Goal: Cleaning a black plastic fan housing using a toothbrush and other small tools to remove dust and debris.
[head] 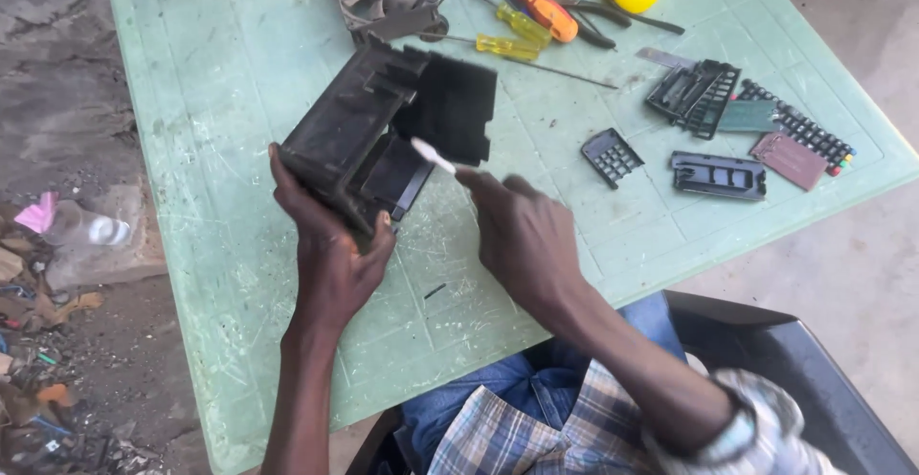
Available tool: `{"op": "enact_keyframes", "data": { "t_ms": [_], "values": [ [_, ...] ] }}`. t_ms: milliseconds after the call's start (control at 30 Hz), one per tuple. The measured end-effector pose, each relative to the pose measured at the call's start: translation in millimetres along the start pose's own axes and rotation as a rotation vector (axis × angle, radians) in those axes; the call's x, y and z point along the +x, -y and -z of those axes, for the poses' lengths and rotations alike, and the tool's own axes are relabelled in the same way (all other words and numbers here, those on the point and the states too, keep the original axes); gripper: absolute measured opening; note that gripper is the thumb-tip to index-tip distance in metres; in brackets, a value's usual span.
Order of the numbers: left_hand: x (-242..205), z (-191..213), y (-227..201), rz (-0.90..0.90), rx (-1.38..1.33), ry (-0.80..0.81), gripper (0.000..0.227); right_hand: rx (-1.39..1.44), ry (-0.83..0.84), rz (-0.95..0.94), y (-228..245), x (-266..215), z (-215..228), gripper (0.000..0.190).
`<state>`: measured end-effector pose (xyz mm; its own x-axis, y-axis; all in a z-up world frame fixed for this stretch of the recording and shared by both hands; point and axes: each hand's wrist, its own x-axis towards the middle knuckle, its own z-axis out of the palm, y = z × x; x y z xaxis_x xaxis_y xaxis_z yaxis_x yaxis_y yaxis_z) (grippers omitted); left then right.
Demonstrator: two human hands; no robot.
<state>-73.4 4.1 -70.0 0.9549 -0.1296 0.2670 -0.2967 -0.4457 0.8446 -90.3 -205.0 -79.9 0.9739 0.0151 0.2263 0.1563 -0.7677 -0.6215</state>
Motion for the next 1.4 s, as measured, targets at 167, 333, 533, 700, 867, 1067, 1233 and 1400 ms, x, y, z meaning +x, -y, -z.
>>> {"op": "enact_keyframes", "data": {
  "t_ms": [167,333,533,700,867,1067,1233,1400],
  "values": [
    [9,-4,-10,0.089,0.326,0.032,0.109,-0.07,0.064,0.029,8,23,-31,0.052],
    [8,-8,-4,-0.028,0.433,0.01,0.11,-0.131,0.144,-0.066,-7,54,-1,0.04],
    [-2,-9,5,-0.065,0.417,-0.003,0.106,0.086,0.249,0.008,1,40,13,0.034],
    [-4,-10,8,-0.025,0.381,0.024,0.108,0.116,0.194,0.121,-4,32,6,0.031],
    [-18,-19,28,-0.138,0.48,0.032,0.114,-0.055,0.153,0.05,13,26,1,0.061],
    [-23,-20,40,-0.11,0.502,0.037,0.113,-0.115,0.095,0.152,-13,19,2,0.051],
    [-12,-22,-5,-0.231,0.47,-0.153,0.112,0.284,0.351,-0.074,4,1,34,0.033],
    [-12,-32,12,-0.23,0.372,-0.172,0.112,0.08,0.148,-0.104,-26,1,17,0.031]
  ]
}}
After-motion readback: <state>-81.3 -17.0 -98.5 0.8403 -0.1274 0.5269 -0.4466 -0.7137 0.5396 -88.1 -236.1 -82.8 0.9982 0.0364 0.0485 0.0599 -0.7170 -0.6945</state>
